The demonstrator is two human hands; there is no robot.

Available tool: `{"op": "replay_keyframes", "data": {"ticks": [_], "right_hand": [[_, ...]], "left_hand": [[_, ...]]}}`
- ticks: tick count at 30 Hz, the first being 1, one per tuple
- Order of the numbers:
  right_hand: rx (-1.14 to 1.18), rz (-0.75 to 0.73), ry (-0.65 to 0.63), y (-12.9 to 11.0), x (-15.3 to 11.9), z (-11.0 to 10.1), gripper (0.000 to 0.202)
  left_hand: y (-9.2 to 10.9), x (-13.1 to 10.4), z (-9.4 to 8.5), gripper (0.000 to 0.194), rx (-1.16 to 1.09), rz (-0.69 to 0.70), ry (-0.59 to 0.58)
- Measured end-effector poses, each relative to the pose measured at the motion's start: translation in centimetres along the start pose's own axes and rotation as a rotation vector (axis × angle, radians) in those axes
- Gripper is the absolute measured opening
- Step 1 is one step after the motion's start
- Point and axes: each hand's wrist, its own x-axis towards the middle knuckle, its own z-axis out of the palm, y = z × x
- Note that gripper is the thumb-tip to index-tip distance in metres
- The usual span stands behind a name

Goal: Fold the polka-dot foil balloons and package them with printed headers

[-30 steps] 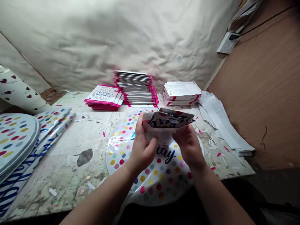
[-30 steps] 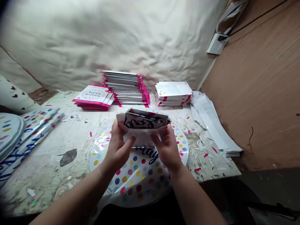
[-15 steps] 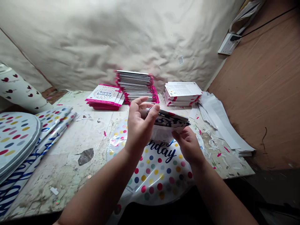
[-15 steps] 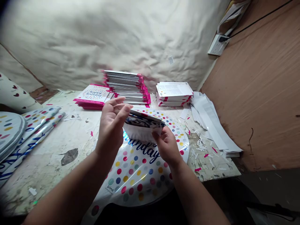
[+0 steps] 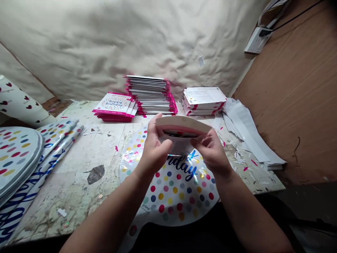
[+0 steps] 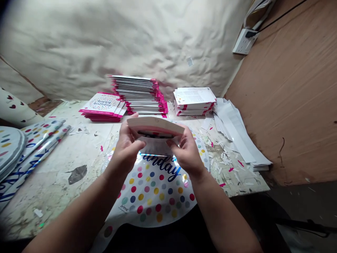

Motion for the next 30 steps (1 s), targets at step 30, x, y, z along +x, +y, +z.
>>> {"op": "replay_keyframes", "data": {"ticks": [30], "right_hand": [[-1.026,-0.113,-0.464,3.2,-3.6,1.3,0.02]], "left_hand": [[-3.7,-6.8,-1.4,0.025,-0.248,-0.935,-0.159]]}}
